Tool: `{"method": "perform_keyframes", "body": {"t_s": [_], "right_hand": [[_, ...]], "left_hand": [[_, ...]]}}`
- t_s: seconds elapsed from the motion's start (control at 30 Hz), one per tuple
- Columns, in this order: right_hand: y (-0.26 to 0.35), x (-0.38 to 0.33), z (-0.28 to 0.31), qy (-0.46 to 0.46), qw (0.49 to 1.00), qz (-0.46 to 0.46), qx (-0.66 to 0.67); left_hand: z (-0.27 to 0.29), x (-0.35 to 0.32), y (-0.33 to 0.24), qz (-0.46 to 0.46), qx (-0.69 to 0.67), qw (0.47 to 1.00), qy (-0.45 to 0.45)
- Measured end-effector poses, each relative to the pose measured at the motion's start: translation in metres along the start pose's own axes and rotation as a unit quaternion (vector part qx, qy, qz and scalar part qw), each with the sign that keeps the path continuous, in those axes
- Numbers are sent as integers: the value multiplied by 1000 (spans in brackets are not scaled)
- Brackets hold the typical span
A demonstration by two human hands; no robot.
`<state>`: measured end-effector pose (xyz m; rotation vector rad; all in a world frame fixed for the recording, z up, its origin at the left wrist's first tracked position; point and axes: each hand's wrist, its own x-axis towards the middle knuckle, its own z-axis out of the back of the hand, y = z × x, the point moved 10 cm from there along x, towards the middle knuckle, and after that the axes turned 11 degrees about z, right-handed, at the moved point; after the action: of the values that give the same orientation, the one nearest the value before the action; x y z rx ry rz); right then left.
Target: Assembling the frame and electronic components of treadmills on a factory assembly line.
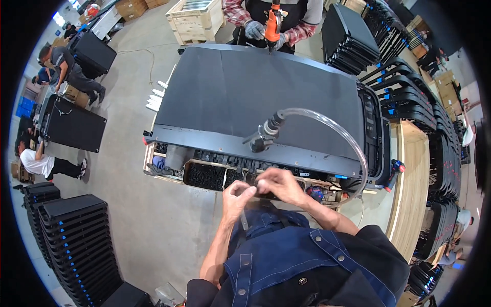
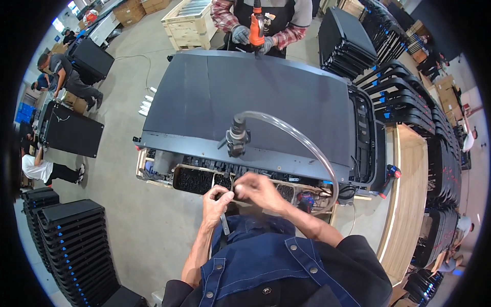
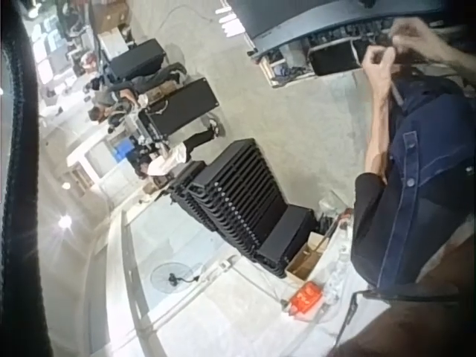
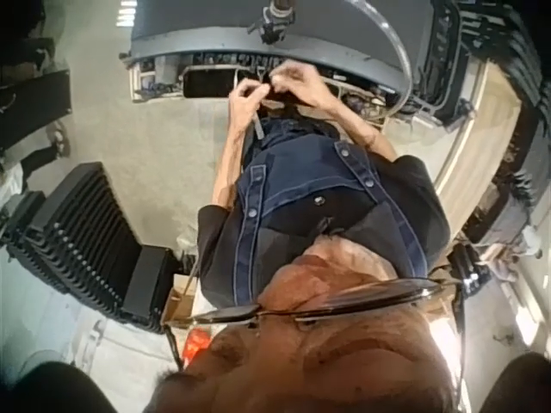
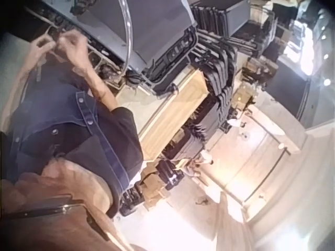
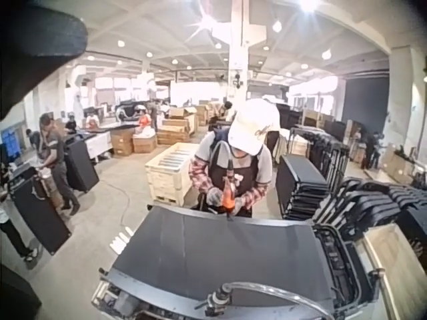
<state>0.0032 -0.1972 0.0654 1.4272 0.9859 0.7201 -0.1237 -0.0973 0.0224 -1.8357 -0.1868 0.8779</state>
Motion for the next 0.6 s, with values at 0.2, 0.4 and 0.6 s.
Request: {"method": "perform_keyframes", "body": {"t_s": [0.2, 0.4, 0.6], "right_hand": [[124, 74, 32, -129, 956, 229, -132], [99, 129, -9, -87, 954, 243, -152], [95, 106, 7, -50, 973, 195, -111]], "left_hand": [[9, 77, 126, 276, -248, 928, 39], [-40, 151, 152, 297, -459, 812, 205], [-73, 173, 114, 263, -386, 857, 219]]}}
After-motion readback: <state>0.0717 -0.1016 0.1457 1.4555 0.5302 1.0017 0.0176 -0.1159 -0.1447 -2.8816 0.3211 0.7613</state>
